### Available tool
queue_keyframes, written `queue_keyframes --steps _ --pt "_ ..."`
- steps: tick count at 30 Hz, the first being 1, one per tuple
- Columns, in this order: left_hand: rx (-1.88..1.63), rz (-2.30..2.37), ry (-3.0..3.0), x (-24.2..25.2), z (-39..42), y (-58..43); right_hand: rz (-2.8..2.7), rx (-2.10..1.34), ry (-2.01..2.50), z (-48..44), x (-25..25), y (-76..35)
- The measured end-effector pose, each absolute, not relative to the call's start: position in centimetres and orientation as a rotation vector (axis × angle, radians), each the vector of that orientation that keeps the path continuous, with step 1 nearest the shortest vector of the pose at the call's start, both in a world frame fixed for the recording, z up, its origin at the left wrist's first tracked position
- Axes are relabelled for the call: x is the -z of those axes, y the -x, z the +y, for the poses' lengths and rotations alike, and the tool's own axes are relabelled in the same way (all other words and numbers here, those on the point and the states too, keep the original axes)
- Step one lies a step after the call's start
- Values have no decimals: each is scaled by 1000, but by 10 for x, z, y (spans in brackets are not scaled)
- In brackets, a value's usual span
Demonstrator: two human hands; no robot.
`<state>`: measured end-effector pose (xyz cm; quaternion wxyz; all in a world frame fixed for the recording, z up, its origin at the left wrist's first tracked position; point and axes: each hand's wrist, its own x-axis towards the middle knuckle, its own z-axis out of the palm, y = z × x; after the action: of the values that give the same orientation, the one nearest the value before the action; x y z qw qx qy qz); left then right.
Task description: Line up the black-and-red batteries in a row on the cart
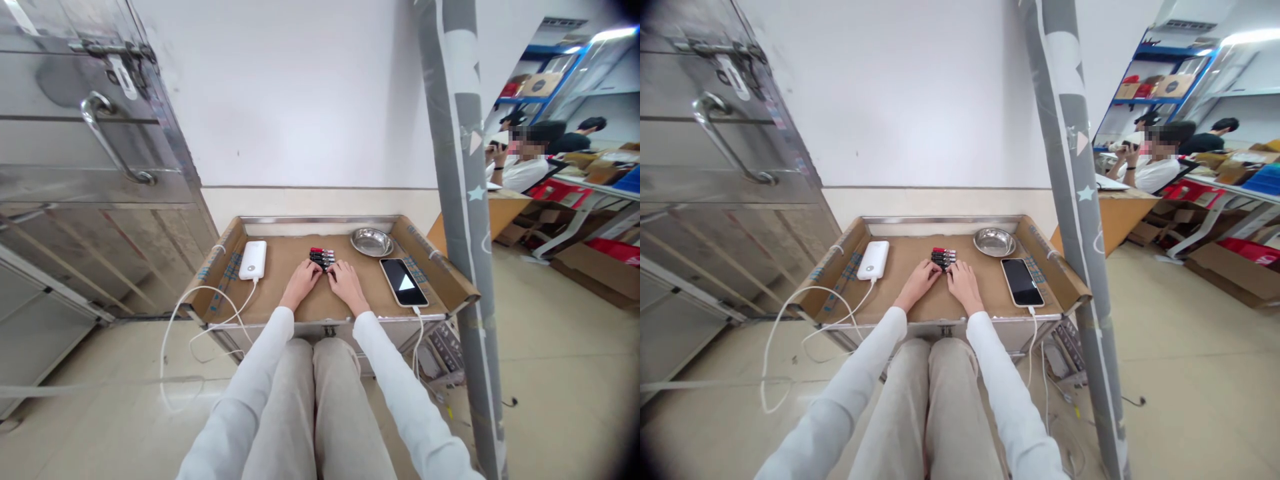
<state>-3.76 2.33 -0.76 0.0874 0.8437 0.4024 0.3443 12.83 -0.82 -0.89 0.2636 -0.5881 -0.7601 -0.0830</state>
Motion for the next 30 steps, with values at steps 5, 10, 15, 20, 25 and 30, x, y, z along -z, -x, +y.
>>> queue_keyframes --steps 5,10,15,20,25,30 --pt "-1130 1303 -2500 4 25 35 -1984 299 1611 -6 2 -127" --pt "-1139 1215 -2462 5 26 33 -2005 274 1538 -7 -2 -125" --pt "-1155 1187 -2418 8 28 34 -2000 244 1511 -7 0 -125" --pt "-1186 1179 -2412 9 29 35 -2018 218 1480 -6 1 -126" --pt "-1181 1168 -2414 8 28 35 -2034 164 1426 -7 -2 -125" --pt "-1171 1059 -2381 4 25 35 -2021 -3 1325 -8 -2 -124"
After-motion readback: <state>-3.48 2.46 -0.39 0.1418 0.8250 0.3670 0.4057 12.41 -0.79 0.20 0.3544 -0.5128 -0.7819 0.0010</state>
